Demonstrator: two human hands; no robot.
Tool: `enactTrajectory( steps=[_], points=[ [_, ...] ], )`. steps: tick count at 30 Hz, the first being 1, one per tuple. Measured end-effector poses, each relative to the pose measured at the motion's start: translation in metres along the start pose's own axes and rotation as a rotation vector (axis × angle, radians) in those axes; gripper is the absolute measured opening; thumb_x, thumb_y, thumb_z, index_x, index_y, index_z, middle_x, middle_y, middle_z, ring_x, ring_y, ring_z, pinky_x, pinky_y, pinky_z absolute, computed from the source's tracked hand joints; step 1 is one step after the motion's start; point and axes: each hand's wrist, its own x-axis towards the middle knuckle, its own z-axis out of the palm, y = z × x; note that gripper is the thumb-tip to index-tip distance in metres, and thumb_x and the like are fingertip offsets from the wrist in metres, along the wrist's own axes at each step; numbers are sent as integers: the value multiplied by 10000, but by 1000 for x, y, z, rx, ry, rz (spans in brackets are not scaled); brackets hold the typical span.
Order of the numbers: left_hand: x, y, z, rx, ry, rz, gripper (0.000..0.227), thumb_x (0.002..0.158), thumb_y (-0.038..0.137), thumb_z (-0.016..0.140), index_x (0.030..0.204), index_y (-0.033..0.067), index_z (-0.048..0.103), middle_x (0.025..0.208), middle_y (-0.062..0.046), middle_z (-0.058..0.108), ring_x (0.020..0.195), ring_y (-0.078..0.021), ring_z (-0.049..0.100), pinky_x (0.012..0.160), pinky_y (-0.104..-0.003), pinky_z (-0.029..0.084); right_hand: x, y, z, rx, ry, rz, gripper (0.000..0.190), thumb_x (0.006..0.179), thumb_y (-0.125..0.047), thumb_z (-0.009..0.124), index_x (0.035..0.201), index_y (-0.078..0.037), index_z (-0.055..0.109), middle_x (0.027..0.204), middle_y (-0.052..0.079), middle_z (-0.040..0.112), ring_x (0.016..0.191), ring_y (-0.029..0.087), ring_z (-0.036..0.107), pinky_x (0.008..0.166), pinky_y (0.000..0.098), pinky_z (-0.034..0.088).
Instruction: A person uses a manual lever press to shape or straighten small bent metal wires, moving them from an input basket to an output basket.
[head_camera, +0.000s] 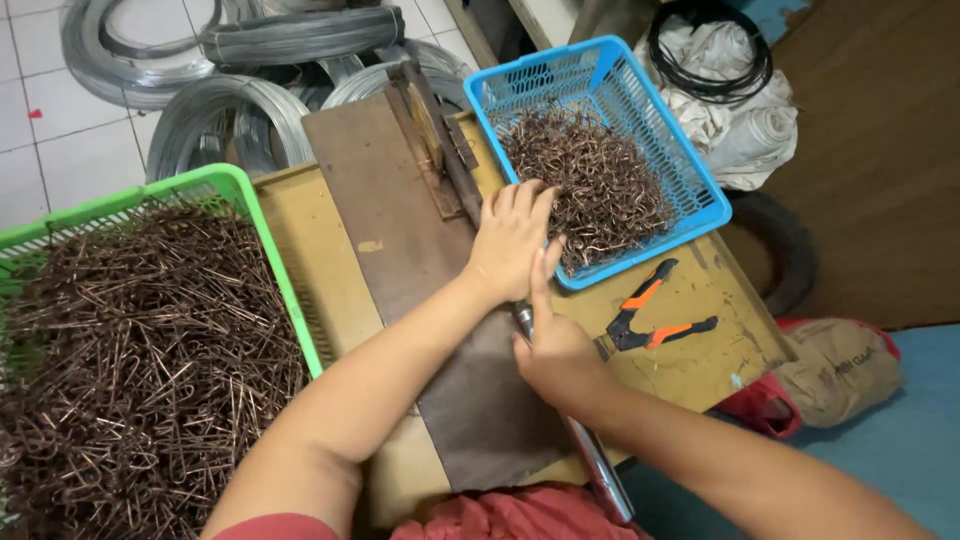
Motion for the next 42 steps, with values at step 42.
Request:
enactTrajectory(
  steps=[42],
  points=[
    [-10,-7,33,-32,97,-82,617,960,335,582,1537,119,551,1507,-176,480,1455,-384,407,1231,-706,276,40,46,55,-9,110,-165,942,1004,-368,582,1772,-359,37,937,241,793,944,453,796,795,561,620]
  ],
)
